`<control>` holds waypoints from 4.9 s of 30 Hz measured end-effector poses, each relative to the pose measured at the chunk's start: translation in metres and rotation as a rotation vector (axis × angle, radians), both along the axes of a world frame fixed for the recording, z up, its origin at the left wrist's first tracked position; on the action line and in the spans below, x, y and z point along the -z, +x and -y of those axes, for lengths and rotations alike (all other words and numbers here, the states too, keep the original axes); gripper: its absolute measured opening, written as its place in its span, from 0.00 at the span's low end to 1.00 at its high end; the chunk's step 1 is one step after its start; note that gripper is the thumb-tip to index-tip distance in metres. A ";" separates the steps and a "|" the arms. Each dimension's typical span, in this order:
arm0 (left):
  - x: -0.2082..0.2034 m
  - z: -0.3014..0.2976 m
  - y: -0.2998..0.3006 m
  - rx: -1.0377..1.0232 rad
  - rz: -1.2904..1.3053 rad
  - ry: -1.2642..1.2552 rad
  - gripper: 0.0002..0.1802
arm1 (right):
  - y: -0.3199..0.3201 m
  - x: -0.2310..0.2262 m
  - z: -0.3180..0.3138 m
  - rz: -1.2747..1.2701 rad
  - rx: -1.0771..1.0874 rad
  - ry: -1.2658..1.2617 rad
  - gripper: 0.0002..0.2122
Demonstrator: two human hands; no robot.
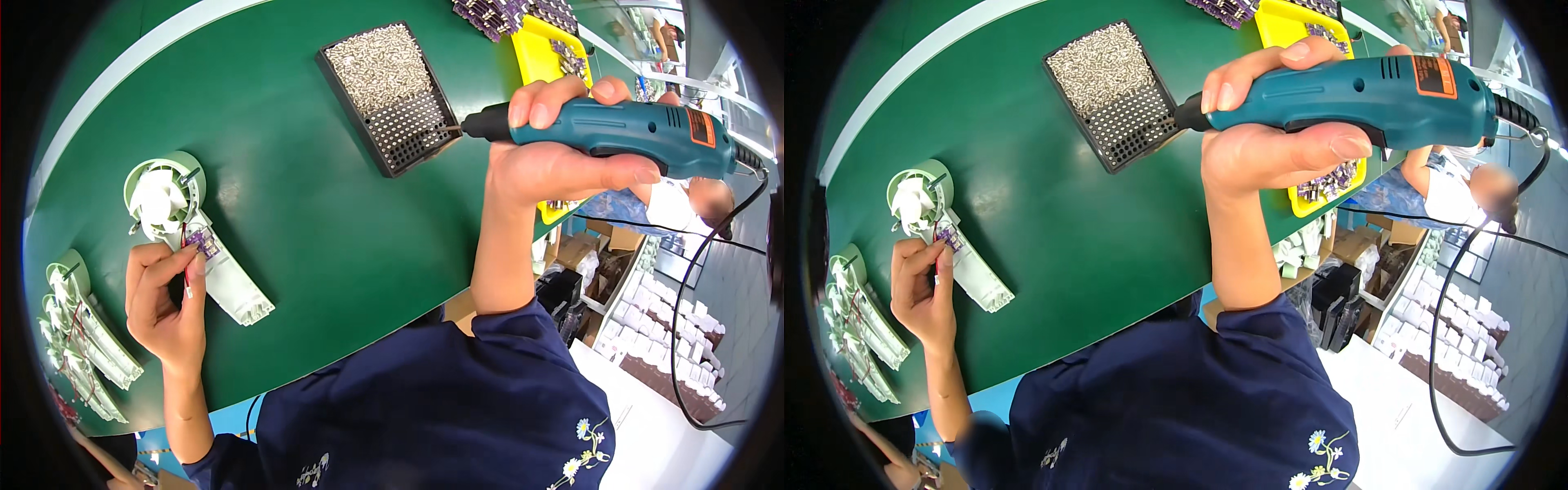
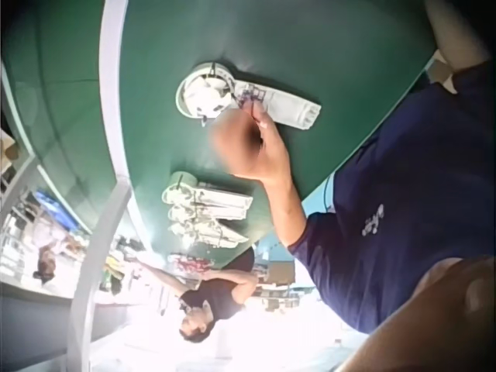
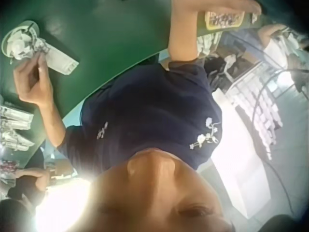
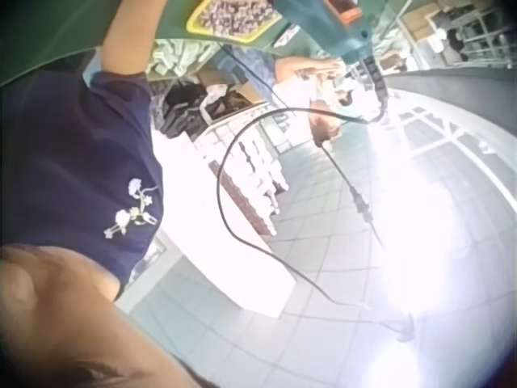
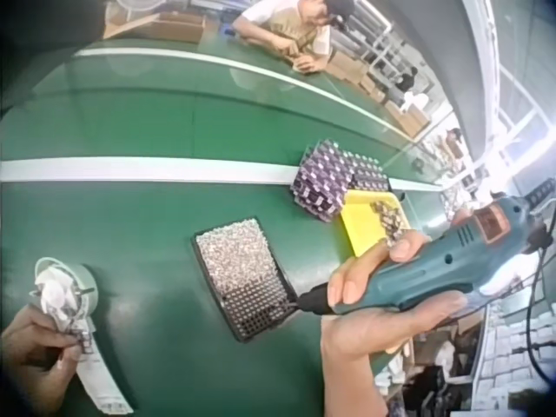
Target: Assembling handheld portable fans on a production line, including inserting circuit boards and securing them with an electric screwdriver.
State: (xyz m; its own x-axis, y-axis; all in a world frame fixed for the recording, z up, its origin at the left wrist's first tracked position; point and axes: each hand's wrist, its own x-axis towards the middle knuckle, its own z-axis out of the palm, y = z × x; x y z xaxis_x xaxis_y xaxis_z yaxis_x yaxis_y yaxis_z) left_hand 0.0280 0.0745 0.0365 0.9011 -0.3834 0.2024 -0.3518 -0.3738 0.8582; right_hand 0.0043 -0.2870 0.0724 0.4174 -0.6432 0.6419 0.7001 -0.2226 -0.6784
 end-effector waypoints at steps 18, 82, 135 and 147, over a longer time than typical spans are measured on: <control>-0.001 0.006 0.001 0.000 0.014 -0.032 0.09 | -0.008 0.007 -0.014 -0.168 0.083 -0.225 0.38; 0.014 0.016 0.000 -0.001 0.181 -0.040 0.10 | 0.050 -0.023 -0.164 -0.088 -0.849 -0.086 0.35; 0.047 0.021 0.000 -0.001 0.153 -0.177 0.09 | 0.019 0.007 -0.155 0.003 -1.074 -0.266 0.41; 0.049 0.021 -0.006 -0.026 0.112 -0.198 0.12 | 0.013 0.016 -0.180 0.112 -0.944 -0.318 0.41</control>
State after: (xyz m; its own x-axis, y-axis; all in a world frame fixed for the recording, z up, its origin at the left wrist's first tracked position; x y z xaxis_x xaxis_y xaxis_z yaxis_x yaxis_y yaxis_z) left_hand 0.0220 0.0535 -0.0126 0.8781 -0.3029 0.3704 -0.4410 -0.2119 0.8721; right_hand 0.0174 -0.1069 0.0565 0.5950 0.1286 0.7934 0.7401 0.2973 -0.6032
